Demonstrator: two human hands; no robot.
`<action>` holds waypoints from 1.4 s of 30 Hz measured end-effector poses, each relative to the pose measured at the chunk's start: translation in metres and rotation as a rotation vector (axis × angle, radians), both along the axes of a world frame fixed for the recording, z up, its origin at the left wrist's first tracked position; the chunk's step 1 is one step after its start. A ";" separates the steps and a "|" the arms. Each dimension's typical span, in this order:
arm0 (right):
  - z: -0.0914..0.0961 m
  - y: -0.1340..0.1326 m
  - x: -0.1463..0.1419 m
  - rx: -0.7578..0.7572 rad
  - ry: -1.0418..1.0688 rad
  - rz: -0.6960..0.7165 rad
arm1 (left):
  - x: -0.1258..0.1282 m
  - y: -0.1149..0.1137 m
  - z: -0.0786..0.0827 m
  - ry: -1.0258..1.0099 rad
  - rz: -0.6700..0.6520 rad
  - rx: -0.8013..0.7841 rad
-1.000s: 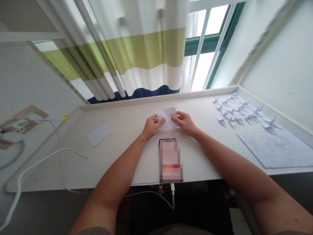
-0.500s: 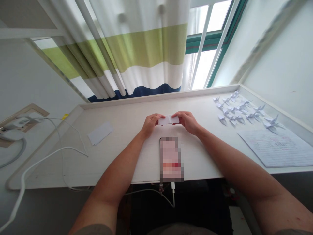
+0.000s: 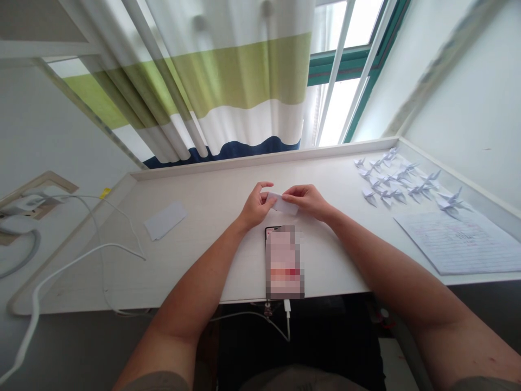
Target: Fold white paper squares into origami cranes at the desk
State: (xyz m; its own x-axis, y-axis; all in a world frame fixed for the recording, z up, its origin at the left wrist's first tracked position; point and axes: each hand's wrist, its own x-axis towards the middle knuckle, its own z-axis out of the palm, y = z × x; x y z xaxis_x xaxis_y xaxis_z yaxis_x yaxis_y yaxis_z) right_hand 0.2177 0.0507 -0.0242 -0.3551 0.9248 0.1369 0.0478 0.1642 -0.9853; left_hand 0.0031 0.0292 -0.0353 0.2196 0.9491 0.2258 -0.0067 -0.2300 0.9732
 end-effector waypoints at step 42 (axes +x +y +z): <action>0.000 -0.004 -0.011 0.055 0.199 -0.071 | 0.006 -0.005 0.006 0.078 0.029 0.023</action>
State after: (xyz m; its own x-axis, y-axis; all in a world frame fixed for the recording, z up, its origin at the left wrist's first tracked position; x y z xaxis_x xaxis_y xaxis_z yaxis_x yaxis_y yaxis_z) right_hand 0.2068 0.0467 -0.0237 -0.2504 0.9355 0.2492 -0.1337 0.2216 -0.9659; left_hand 0.0092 0.0240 -0.0289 0.2100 0.9501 0.2305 0.0756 -0.2509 0.9651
